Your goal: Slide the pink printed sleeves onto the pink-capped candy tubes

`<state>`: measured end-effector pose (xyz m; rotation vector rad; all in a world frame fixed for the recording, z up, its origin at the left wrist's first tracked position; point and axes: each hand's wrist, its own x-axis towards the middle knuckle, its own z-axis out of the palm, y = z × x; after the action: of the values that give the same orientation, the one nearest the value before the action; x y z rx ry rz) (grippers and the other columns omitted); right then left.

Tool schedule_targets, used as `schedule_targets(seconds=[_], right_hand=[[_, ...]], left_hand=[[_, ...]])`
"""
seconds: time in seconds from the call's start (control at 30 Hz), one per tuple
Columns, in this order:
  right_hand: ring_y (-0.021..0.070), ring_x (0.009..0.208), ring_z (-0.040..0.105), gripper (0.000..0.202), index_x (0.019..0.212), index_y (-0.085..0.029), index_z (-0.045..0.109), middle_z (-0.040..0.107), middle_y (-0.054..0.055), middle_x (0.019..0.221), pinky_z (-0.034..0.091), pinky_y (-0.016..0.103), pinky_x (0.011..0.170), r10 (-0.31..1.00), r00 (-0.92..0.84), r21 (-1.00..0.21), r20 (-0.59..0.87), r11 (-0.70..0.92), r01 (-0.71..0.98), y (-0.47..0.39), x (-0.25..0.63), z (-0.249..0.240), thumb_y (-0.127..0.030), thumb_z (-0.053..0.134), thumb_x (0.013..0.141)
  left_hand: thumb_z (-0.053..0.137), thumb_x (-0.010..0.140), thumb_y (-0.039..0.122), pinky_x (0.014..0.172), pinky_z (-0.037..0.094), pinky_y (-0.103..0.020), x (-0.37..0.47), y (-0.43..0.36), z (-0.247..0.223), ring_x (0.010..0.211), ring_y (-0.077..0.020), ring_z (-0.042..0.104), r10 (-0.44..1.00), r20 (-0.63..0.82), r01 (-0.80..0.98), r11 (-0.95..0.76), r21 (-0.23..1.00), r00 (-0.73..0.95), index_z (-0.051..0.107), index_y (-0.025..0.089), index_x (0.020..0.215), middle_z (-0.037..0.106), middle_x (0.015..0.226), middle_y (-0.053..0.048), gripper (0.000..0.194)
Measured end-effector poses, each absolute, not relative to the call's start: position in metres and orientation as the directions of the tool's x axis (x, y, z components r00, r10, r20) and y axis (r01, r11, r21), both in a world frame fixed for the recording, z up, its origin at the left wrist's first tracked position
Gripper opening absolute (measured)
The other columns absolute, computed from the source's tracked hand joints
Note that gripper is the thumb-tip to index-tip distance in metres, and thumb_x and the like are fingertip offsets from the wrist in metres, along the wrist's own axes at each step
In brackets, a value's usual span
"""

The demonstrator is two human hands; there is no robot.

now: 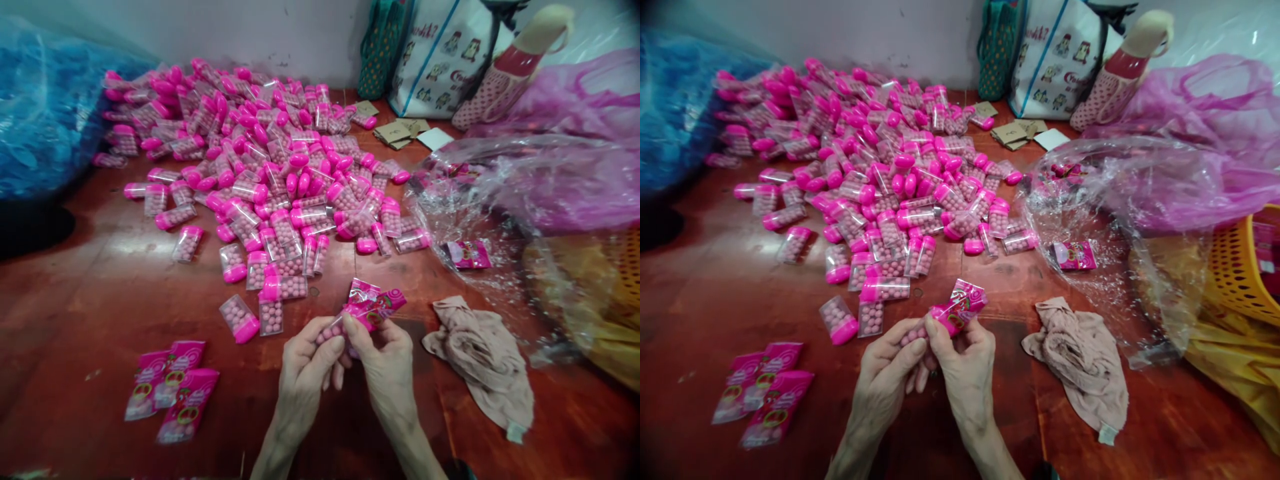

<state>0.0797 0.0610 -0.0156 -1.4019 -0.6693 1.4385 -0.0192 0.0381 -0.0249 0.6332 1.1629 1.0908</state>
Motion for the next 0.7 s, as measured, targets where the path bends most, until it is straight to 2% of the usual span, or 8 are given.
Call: schedule_targets(seconds=[0.1,0.2,0.33,0.47,0.6,0.7], right_hand=[[0.0106,0.047,0.058,0.016,0.074,-0.014,0.068,0.068,0.001,0.061,0.048,0.019,0.043,0.903,0.051,-0.840,-0.426,-0.374,-0.392,0.064,0.084,-0.011,-0.028,0.074,0.068],[0.0094,0.042,0.054,0.016,0.079,-0.014,0.069,0.064,0.000,0.057,0.044,0.017,0.036,0.903,0.010,-0.777,-0.430,-0.364,-0.514,0.066,0.088,-0.005,-0.029,0.070,0.072],[0.0070,0.037,0.049,0.017,0.072,-0.014,0.068,0.057,-0.003,0.048,0.035,0.012,0.028,0.876,0.055,-0.757,-0.479,-0.381,-0.530,0.064,0.088,-0.006,-0.031,0.069,0.073],[0.0067,0.034,0.048,0.020,0.074,-0.014,0.069,0.058,-0.003,0.049,0.036,0.013,0.027,0.849,0.079,-0.792,-0.522,-0.448,-0.415,0.060,0.080,-0.011,-0.034,0.070,0.071],[0.0041,0.025,0.038,0.030,0.078,-0.012,0.070,0.053,-0.004,0.046,0.027,0.013,0.021,0.838,0.067,-0.822,-0.542,-0.511,-0.252,0.058,0.075,-0.011,-0.042,0.067,0.074],[0.0047,0.031,0.041,0.031,0.086,-0.013,0.069,0.056,-0.003,0.053,0.033,0.014,0.025,0.858,0.021,-0.828,-0.513,-0.488,-0.277,0.060,0.081,-0.007,-0.042,0.067,0.074]], left_hand=[[0.056,0.083,0.028,0.037,0.026,-0.017,-0.017,0.040,-0.018,0.039,-0.0039,0.042,0.918,-0.396,-0.277,0.389,0.878,0.035,0.062,0.015,0.095,0.056,0.057,0.002,0.019],[0.056,0.083,0.029,0.039,0.028,-0.017,-0.012,0.042,-0.011,0.041,-0.0042,0.042,0.930,-0.361,-0.168,0.367,0.915,0.071,0.063,0.016,0.094,0.055,0.057,0.002,0.018],[0.054,0.085,0.029,0.042,0.032,-0.018,-0.005,0.039,-0.011,0.042,-0.0050,0.042,0.946,-0.311,-0.114,0.320,0.941,0.086,0.063,0.016,0.094,0.054,0.057,0.003,0.018],[0.054,0.084,0.033,0.038,0.027,-0.017,-0.001,0.033,-0.016,0.038,-0.0052,0.037,0.932,-0.360,-0.211,0.361,0.908,0.045,0.062,0.015,0.093,0.045,0.046,0.006,0.022],[0.058,0.081,0.038,0.036,0.025,-0.016,0.005,0.033,-0.019,0.036,-0.0040,0.032,0.892,-0.453,-0.411,0.407,0.816,-0.015,0.061,0.015,0.092,0.039,0.048,0.008,0.025],[0.060,0.080,0.036,0.034,0.021,-0.015,0.008,0.039,-0.018,0.036,-0.0024,0.028,0.878,-0.479,-0.542,0.399,0.740,-0.008,0.060,0.015,0.084,0.041,0.050,0.007,0.022]])
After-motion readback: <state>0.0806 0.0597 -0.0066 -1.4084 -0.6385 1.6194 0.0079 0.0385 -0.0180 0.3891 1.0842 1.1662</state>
